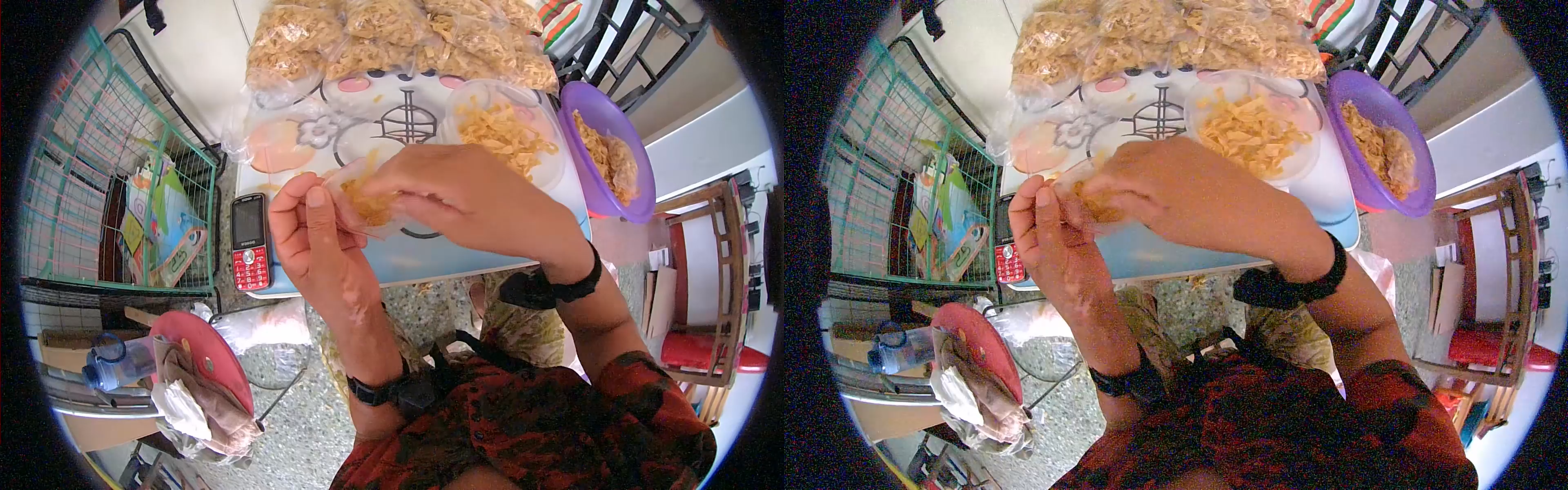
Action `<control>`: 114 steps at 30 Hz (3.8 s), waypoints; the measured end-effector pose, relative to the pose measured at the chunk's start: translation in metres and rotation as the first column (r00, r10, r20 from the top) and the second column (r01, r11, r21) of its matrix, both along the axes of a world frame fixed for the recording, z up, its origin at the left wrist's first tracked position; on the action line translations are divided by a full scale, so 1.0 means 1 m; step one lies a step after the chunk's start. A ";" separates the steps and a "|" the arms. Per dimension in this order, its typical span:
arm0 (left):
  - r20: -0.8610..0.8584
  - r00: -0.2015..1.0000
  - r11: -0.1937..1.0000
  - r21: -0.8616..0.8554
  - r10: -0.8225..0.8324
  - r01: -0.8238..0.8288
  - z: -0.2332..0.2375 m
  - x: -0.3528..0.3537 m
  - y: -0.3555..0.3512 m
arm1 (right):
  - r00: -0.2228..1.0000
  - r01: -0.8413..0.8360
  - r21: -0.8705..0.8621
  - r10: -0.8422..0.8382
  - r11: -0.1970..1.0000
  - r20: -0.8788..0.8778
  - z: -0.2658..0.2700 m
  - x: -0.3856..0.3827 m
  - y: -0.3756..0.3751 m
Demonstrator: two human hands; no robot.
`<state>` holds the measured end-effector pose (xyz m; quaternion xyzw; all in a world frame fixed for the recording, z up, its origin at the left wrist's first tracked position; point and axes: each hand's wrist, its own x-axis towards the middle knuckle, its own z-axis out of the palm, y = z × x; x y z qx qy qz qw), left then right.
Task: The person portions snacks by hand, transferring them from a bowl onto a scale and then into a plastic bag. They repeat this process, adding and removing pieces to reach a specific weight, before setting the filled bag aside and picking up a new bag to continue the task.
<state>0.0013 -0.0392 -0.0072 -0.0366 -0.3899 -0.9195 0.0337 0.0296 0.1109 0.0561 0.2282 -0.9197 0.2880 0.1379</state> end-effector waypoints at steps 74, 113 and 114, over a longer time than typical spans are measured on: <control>-0.177 0.947 0.832 -0.454 0.266 -0.319 0.007 0.006 0.006 | 0.989 0.125 0.191 -0.107 0.974 -0.102 0.020 0.024 -0.008; -0.208 0.965 0.904 -0.363 0.160 -0.228 0.003 0.009 0.029 | 0.918 0.362 0.454 -0.396 0.814 -0.022 -0.020 0.006 0.132; -0.194 0.968 0.913 -0.346 0.156 -0.217 0.002 0.008 0.029 | 0.916 0.372 0.430 -0.399 0.822 -0.029 -0.020 0.005 0.133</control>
